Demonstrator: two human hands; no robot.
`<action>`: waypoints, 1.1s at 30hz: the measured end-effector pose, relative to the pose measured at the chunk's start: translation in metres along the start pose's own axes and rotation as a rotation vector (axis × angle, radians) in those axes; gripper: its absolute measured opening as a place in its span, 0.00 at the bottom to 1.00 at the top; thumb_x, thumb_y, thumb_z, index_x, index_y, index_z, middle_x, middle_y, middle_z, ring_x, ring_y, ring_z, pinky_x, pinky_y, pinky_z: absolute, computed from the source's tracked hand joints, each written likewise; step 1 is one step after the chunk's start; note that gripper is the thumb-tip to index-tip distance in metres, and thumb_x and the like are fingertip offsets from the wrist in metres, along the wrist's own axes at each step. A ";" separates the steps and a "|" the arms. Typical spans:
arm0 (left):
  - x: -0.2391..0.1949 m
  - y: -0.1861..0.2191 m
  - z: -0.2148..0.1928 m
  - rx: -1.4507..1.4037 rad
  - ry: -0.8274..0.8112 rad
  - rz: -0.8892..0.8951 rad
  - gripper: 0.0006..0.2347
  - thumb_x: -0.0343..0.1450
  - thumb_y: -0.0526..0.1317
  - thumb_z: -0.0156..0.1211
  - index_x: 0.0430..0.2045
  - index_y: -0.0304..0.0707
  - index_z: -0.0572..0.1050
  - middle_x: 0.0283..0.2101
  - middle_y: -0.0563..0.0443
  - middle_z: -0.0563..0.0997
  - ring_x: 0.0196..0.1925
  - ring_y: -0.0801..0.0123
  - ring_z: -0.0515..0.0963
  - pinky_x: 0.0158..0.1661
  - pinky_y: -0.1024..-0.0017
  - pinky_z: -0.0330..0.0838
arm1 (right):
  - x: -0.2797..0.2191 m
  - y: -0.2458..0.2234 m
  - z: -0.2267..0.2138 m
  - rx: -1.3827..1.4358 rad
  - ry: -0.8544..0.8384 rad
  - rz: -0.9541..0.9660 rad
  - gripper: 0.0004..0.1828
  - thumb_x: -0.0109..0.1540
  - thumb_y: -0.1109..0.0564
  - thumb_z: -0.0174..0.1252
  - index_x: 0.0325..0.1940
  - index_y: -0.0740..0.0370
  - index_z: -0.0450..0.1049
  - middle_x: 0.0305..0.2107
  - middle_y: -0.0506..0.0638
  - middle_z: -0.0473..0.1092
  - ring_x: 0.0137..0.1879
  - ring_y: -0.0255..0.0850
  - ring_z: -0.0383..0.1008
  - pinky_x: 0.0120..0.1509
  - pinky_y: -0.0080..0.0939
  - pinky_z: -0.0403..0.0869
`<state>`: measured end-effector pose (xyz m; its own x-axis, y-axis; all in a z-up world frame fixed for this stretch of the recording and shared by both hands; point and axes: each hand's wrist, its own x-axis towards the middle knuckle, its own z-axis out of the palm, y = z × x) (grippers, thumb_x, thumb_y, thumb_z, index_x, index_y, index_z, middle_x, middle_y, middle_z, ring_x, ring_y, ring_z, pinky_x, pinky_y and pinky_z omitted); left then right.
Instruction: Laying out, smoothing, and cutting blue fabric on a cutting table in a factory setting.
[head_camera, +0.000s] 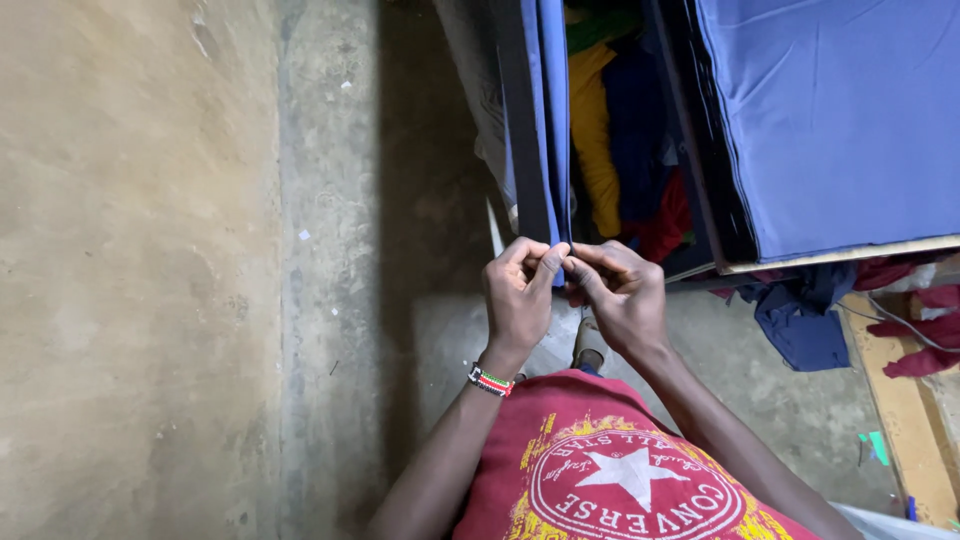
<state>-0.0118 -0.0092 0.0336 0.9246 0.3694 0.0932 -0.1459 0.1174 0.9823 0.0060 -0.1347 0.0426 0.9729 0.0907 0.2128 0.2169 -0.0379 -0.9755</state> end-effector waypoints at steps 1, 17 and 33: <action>0.001 0.000 0.000 0.002 0.000 0.000 0.08 0.72 0.34 0.67 0.23 0.31 0.79 0.23 0.47 0.83 0.29 0.75 0.83 0.33 0.79 0.75 | 0.000 0.004 -0.001 0.002 0.000 0.000 0.07 0.61 0.70 0.66 0.43 0.74 0.82 0.23 0.62 0.73 0.24 0.45 0.78 0.21 0.39 0.79; 0.020 0.013 -0.004 0.301 -0.134 0.156 0.09 0.73 0.32 0.60 0.20 0.34 0.78 0.18 0.46 0.76 0.24 0.68 0.76 0.29 0.69 0.72 | 0.007 0.000 -0.001 -0.046 0.023 -0.034 0.07 0.61 0.70 0.66 0.43 0.73 0.82 0.24 0.63 0.75 0.25 0.42 0.77 0.21 0.38 0.79; 0.048 -0.006 -0.001 0.141 -0.220 -0.116 0.08 0.71 0.36 0.63 0.20 0.34 0.80 0.19 0.48 0.81 0.24 0.74 0.83 0.27 0.82 0.74 | 0.021 -0.019 -0.015 -0.554 -0.164 -0.386 0.06 0.59 0.65 0.65 0.41 0.63 0.80 0.26 0.59 0.70 0.29 0.58 0.74 0.29 0.53 0.71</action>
<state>0.0332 0.0083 0.0318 0.9886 0.1507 -0.0038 0.0020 0.0123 0.9999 0.0231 -0.1466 0.0665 0.8025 0.3471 0.4854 0.5967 -0.4711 -0.6497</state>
